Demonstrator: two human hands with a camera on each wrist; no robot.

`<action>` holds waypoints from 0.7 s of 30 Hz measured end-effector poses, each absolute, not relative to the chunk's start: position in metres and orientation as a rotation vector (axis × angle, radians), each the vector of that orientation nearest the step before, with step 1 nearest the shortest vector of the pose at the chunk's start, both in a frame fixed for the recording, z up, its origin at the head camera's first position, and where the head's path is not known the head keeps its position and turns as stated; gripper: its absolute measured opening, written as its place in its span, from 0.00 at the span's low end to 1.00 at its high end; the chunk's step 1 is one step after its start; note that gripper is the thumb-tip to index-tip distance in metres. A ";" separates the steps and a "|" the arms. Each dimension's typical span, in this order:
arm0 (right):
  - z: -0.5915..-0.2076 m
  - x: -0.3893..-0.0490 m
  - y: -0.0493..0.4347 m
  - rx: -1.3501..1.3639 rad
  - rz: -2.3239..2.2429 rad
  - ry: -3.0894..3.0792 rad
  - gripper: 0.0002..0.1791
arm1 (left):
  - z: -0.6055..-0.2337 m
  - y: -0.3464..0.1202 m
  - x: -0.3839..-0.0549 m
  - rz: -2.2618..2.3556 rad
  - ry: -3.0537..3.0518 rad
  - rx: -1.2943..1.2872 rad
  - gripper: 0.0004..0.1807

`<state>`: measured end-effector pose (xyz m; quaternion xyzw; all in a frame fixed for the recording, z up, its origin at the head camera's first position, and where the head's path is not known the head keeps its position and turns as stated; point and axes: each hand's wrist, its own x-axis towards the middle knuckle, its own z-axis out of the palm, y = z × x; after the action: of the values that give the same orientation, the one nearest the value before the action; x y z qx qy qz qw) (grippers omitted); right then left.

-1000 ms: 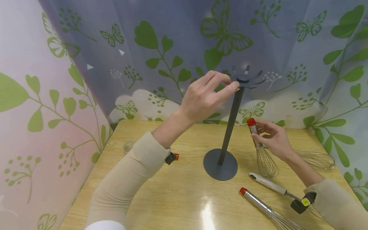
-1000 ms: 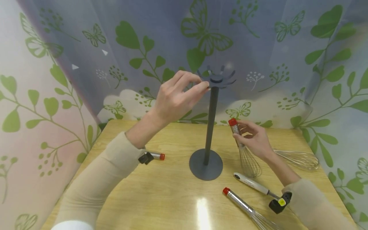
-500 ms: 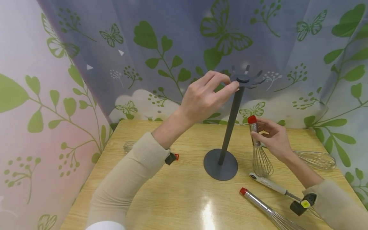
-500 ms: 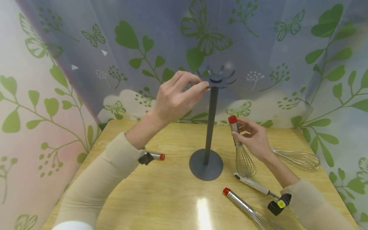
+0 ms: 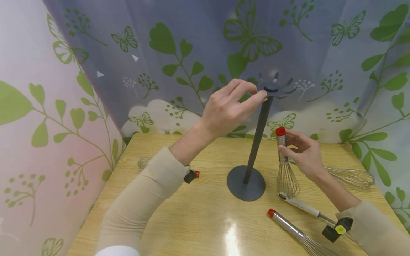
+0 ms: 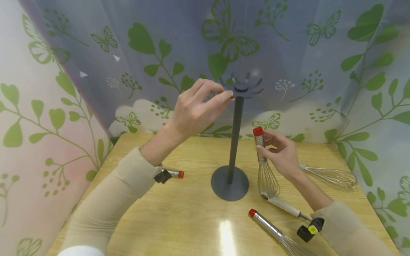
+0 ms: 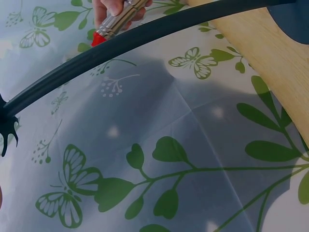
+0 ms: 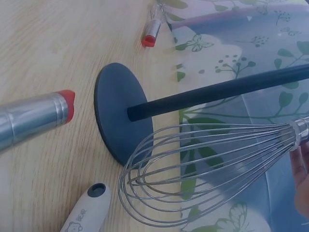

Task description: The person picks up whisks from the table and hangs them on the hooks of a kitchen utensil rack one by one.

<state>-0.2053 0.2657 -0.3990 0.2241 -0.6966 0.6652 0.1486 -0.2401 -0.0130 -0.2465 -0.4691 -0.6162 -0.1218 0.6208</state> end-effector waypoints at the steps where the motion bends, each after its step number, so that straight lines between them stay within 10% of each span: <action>1: -0.398 -0.205 0.265 0.647 1.922 -1.990 0.26 | -0.246 -0.013 -0.240 -0.280 -1.416 -1.078 0.08; 21: -0.379 -0.194 0.247 0.769 1.957 -1.800 0.28 | -0.247 -0.013 -0.240 -0.263 -1.417 -1.072 0.08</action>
<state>-0.1940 0.2468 -0.3793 0.2731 -0.6390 0.6947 0.1859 -0.2401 -0.0134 -0.2469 -0.4669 -0.6171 -0.1147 0.6230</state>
